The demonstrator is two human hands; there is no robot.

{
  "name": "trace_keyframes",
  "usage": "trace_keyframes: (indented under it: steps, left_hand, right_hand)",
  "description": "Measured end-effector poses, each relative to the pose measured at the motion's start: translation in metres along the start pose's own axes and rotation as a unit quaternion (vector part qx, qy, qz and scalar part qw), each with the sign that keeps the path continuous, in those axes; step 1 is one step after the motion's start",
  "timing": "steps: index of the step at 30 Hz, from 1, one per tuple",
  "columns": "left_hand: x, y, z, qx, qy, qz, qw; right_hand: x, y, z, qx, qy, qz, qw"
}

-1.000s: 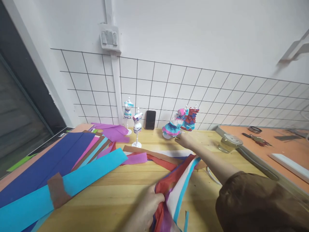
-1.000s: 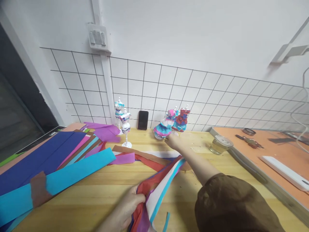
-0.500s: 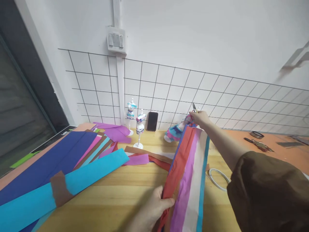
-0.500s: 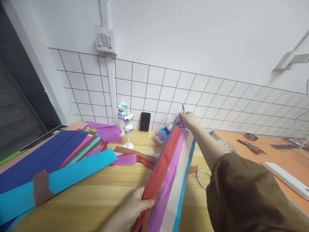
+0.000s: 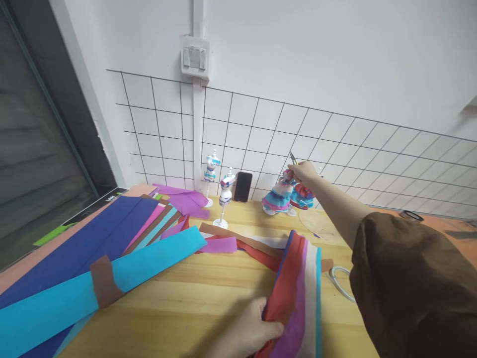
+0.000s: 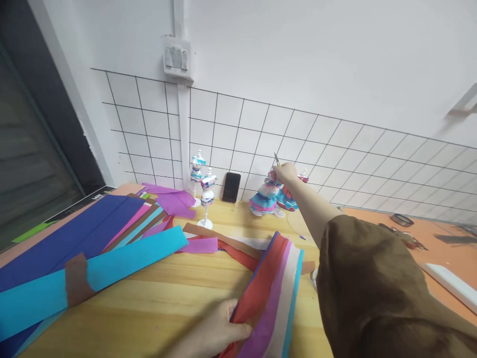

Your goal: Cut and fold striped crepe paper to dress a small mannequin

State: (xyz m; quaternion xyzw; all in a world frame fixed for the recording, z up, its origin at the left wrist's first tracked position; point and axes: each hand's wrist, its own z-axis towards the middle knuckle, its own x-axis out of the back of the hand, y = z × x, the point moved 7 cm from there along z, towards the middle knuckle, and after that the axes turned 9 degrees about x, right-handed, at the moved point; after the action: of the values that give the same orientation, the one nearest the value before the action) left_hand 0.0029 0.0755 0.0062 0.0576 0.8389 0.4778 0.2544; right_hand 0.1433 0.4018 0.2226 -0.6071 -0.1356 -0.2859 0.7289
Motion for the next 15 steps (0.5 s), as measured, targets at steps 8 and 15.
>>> trace_keyframes:
  steps: [8,15]
  left_hand:
    - [0.002,0.008,0.003,-0.053,-0.044,-0.001,0.998]
    - [0.004,0.001,0.008,-0.034,-0.051,0.005,0.998]
  right_hand:
    - [-0.023,-0.012,0.024,0.003,0.013,-0.001,1.0]
    - [-0.025,-0.017,0.025,0.022,0.02,-0.001,1.0]
